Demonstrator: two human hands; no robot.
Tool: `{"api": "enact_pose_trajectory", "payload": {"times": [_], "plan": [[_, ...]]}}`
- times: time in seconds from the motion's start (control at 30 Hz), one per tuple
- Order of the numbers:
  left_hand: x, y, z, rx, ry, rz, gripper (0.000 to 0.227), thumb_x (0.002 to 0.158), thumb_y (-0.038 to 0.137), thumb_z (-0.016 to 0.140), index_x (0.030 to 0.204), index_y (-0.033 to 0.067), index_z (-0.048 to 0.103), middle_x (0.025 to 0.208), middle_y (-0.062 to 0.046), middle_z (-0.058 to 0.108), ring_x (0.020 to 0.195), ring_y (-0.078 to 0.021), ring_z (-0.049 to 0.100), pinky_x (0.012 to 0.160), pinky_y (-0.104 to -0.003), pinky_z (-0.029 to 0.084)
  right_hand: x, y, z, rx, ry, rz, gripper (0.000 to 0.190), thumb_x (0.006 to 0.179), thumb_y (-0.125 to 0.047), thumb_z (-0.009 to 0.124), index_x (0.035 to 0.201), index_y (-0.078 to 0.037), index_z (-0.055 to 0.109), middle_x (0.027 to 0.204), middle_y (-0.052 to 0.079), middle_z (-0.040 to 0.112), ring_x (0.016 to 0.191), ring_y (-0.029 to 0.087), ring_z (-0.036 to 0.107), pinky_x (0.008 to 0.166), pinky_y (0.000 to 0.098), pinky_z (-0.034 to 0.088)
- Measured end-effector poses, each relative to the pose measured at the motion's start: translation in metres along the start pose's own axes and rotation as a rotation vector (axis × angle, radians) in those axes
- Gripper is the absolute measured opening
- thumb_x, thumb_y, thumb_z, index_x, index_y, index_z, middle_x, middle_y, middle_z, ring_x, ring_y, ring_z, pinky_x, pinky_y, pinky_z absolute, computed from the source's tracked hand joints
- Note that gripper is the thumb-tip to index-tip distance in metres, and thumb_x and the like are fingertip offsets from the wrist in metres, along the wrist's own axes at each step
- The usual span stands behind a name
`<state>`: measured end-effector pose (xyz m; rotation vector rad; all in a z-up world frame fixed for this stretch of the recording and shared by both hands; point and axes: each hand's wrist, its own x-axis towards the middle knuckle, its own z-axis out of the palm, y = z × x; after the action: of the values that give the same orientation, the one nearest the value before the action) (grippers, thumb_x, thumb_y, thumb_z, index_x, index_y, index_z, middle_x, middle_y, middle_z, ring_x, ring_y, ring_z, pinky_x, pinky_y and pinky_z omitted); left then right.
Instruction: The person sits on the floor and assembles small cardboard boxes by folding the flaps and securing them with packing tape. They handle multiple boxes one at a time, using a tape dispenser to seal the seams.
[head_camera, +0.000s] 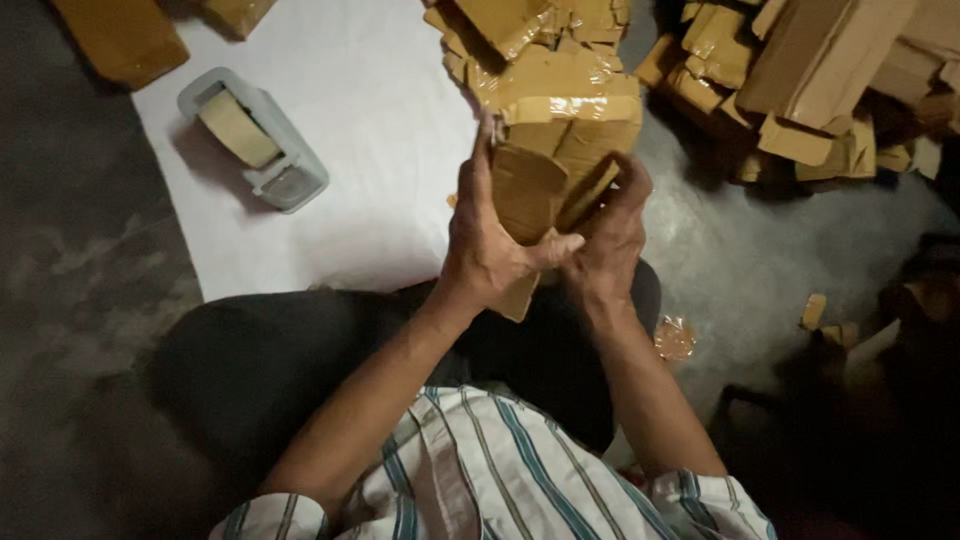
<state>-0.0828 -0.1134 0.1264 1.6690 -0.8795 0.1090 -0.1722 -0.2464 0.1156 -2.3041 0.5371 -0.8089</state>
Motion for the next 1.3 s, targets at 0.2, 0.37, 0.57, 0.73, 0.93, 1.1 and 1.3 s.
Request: {"api": "enact_pose_trajectory", "payload": {"times": [0.2, 0.37, 0.57, 0.73, 0.93, 1.1, 1.3], "plan": [[-0.019, -0.008, -0.034, 0.169, 0.056, -0.315, 0.152, 0.056, 0.065, 0.094, 0.165, 0.0039, 0.008, 0.15, -0.023, 0.046, 0.14, -0.0374, 0.052, 0.117, -0.046, 0.048, 0.0, -0.017, 0.007, 0.246, -0.167, 0.053, 0.078, 0.1, -0.018, 0.064, 0.163, -0.008, 0.019, 0.141, 0.022, 0.065, 0.12, 0.033, 0.074, 0.098, 0.0393, 0.064], [-0.035, -0.007, -0.044, 0.113, 0.165, -0.106, 0.13, 0.08, 0.048, 0.093, 0.163, 0.0002, 0.006, 0.161, -0.028, 0.031, 0.15, -0.0392, 0.042, 0.126, -0.045, 0.043, -0.021, -0.028, 0.016, -0.051, -0.22, -0.11, 0.119, 0.084, -0.032, 0.089, 0.162, -0.003, 0.003, 0.146, 0.028, 0.044, 0.122, 0.044, 0.058, 0.09, 0.0484, 0.055], [-0.048, 0.021, -0.051, 0.147, 0.137, -0.07, 0.12, 0.079, 0.029, 0.088, 0.165, -0.0016, 0.011, 0.161, -0.028, 0.033, 0.149, -0.0406, 0.044, 0.124, -0.045, 0.043, -0.032, -0.039, 0.032, -0.301, 0.003, -0.166, 0.102, 0.094, -0.015, 0.076, 0.167, -0.005, 0.007, 0.162, 0.026, 0.022, 0.142, 0.049, 0.05, 0.103, 0.0421, 0.06], [-0.057, 0.04, -0.056, 0.051, 0.077, -0.091, 0.113, 0.082, 0.025, 0.083, 0.166, -0.0011, 0.012, 0.158, -0.025, 0.041, 0.143, -0.0375, 0.055, 0.118, -0.041, 0.052, -0.03, -0.029, 0.026, -0.192, -0.153, -0.185, 0.113, 0.08, -0.026, 0.082, 0.166, -0.006, 0.012, 0.161, 0.03, 0.029, 0.141, 0.049, 0.049, 0.101, 0.0469, 0.058], [-0.06, 0.03, -0.066, 0.042, 0.037, -0.186, 0.111, 0.079, 0.02, 0.082, 0.165, 0.0015, 0.014, 0.157, -0.028, 0.044, 0.143, -0.0398, 0.055, 0.119, -0.045, 0.05, -0.022, -0.019, 0.028, 0.201, -0.232, -0.099, 0.094, 0.099, -0.034, 0.077, 0.165, -0.006, 0.015, 0.147, 0.028, 0.057, 0.122, 0.036, 0.072, 0.092, 0.043, 0.061], [-0.066, 0.021, -0.065, 0.122, 0.034, -0.236, 0.109, 0.08, 0.014, 0.081, 0.166, 0.0041, 0.014, 0.157, -0.03, 0.044, 0.145, -0.0421, 0.051, 0.121, -0.045, 0.046, -0.031, -0.012, 0.038, 0.165, -0.287, -0.022, 0.084, 0.093, -0.016, 0.066, 0.162, 0.002, 0.022, 0.137, 0.029, 0.063, 0.119, 0.04, 0.07, 0.096, 0.0434, 0.064], [-0.079, 0.009, -0.07, 0.174, -0.019, -0.281, 0.109, 0.074, 0.006, 0.079, 0.165, 0.0061, 0.018, 0.16, -0.027, 0.042, 0.145, -0.0427, 0.048, 0.121, -0.045, 0.043, -0.045, -0.004, 0.078, -0.215, -0.389, -0.08, 0.079, 0.089, -0.023, 0.072, 0.149, 0.012, 0.033, 0.095, 0.025, 0.073, 0.109, 0.051, 0.063, 0.116, 0.0612, 0.034]]}}
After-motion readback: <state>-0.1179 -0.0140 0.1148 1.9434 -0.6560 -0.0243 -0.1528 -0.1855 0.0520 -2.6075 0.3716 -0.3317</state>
